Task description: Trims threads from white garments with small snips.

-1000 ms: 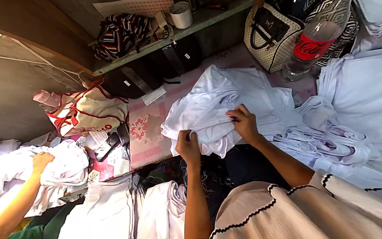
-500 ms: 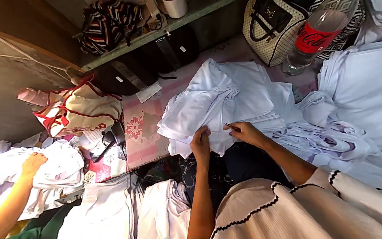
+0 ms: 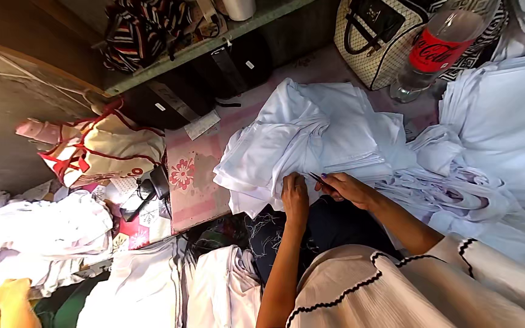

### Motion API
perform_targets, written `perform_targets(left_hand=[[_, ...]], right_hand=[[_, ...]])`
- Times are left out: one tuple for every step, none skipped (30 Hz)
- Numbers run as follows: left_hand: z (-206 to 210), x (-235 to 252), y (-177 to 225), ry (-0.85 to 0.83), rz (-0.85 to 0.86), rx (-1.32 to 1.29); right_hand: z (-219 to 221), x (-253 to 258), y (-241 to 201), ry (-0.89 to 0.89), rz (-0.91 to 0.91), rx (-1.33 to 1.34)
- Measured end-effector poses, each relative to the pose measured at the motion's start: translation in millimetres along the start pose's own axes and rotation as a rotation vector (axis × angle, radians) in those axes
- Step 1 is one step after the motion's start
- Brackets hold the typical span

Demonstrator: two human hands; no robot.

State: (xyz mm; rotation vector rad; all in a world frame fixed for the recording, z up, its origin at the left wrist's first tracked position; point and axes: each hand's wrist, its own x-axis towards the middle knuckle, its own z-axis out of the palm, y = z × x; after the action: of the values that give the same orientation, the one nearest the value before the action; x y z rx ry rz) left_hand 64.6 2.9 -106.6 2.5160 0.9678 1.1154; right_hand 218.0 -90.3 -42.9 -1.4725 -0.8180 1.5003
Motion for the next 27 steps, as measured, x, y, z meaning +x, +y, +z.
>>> perform_targets(left_hand=[[0.7, -0.5, -0.7, -0.006, -0.009, -0.003], [-0.5, -1.5, -0.7, -0.027, -0.033, -0.032], [-3.9, -2.1, 0.8, -0.053, -0.068, -0.092], [-9.4, -2.1, 3.3, -0.085, -0.118, -0.181], [-15.6, -2.1, 5.7, -0.112, -0.173, -0.272], [-20.7, -2.5, 7.0, -0.121, -0.222, -0.347], [-24.1, -3.1, 7.7, -0.118, -0.253, -0.399], [-26.0, -4.0, 8.4, -0.112, -0.267, -0.432], [-26.8, -4.8, 9.3, -0.103, -0.269, -0.45], [-27.4, -5.0, 10.4, -0.094, -0.268, -0.455], [-28.2, -4.7, 11.0, -0.084, -0.265, -0.454], [-29.1, -4.2, 11.1, -0.071, -0.264, -0.452], [-29.7, -3.7, 10.8, -0.059, -0.264, -0.449], [-30.1, -3.3, 10.1, -0.054, -0.264, -0.447], [-30.6, -3.0, 9.8, -0.052, -0.265, -0.446], [-31.4, -2.9, 10.0, -0.053, -0.268, -0.445], [-31.9, -3.0, 10.3, -0.058, -0.268, -0.447], [-32.0, -2.9, 11.0, -0.061, -0.268, -0.446], [-31.7, -2.7, 12.0, -0.063, -0.269, -0.447], [-31.5, -2.7, 12.9, -0.064, -0.271, -0.447], [-31.4, -2.7, 13.5, -0.065, -0.274, -0.45], [-31.4, -2.4, 13.9, -0.065, -0.28, -0.452], [-31.7, -2.0, 14.4, -0.066, -0.288, -0.453], [-32.2, -1.7, 14.6, -0.071, -0.294, -0.453], [-32.1, -1.6, 14.6, -0.073, -0.298, -0.452], [-31.9, -2.1, 14.2, -0.075, -0.3, -0.449], [-32.0, -3.3, 13.7, -0.079, -0.299, -0.446]], right_hand=[[2.5, -0.3, 0.0, -0.022, 0.03, 0.052], [4.8, 0.1, 1.5, -0.036, 0.059, 0.092], [6.6, 0.8, 3.8, -0.036, 0.087, 0.113], [7.8, 1.2, 5.8, -0.029, 0.113, 0.119], [8.7, 1.1, 7.6, -0.023, 0.132, 0.117], [10.0, 1.0, 9.0, -0.026, 0.147, 0.116], [11.4, 0.9, 9.4, -0.034, 0.157, 0.117], [13.1, 0.6, 9.0, -0.037, 0.16, 0.122], [14.6, 0.4, 8.3, -0.039, 0.154, 0.127], [15.5, 0.9, 7.6, -0.04, 0.14, 0.131], [15.9, 1.4, 6.3, -0.041, 0.124, 0.131], [15.7, 1.4, 4.7, -0.041, 0.114, 0.125], [14.9, 0.7, 3.0, -0.04, 0.109, 0.117], [13.8, -0.4, 1.4, -0.041, 0.108, 0.111], [12.8, -1.6, 0.2, -0.045, 0.112, 0.11], [12.3, -2.4, -0.4, -0.05, 0.119, 0.115], [12.3, -2.4, -0.5, -0.052, 0.124, 0.126], [12.7, -1.8, -0.2, -0.053, 0.123, 0.139], [12.8, -0.5, -0.1, -0.056, 0.119, 0.145], [13.0, 0.9, -0.2, -0.056, 0.114, 0.145], [13.5, 2.4, -0.4, -0.053, 0.108, 0.142], [14.3, 4.1, 0.1, -0.049, 0.102, 0.143], [15.8, 5.3, 0.7, -0.036, 0.099, 0.15], [17.8, 6.2, 1.7, -0.015, 0.097, 0.157], [19.6, 6.8, 2.8, 0.011, 0.091, 0.164], [20.8, 7.3, 3.8, 0.045, 0.079, 0.169], [20.9, 8.2, 4.8, 0.085, 0.068, 0.175]])
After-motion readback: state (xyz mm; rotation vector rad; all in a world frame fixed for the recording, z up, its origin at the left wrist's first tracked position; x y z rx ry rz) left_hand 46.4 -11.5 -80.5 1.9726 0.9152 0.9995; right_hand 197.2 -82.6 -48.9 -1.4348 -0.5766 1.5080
